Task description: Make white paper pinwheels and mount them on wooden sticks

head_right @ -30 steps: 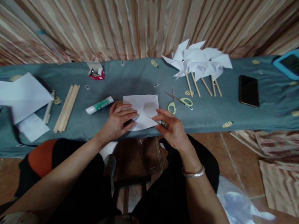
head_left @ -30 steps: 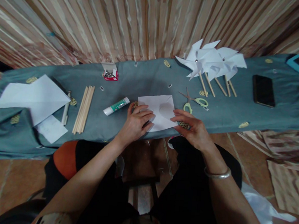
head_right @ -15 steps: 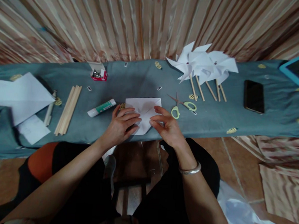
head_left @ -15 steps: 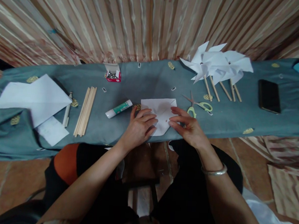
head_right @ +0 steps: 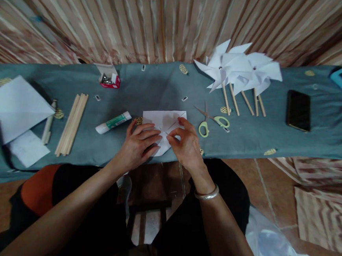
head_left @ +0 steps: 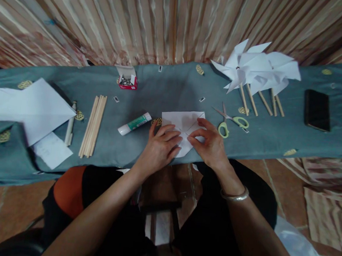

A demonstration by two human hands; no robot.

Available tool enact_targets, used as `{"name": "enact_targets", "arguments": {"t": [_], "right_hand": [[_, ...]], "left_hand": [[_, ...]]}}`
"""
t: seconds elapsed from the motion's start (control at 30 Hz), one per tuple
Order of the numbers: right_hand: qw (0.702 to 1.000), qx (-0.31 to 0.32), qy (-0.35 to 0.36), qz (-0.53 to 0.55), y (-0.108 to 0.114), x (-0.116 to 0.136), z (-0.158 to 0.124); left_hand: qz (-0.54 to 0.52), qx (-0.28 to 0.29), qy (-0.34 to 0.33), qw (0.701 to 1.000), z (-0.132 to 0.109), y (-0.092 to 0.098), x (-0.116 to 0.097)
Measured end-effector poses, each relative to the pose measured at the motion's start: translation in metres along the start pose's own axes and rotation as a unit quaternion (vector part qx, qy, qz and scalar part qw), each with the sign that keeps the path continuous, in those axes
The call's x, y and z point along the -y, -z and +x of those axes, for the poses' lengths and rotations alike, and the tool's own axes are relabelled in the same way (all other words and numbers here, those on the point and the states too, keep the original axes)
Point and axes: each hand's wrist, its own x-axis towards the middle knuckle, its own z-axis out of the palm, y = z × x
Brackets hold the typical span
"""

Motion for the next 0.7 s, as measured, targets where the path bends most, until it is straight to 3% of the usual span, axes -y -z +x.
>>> {"name": "enact_targets", "arguments": {"t": [0.7], "right_hand": [[0.999,-0.002,0.004,-0.033,0.0000,0.0028,0.0007]], "left_hand": [[0.011,-0.033,-0.007,0.999,-0.0020,-0.0053,-0.0008]]}}
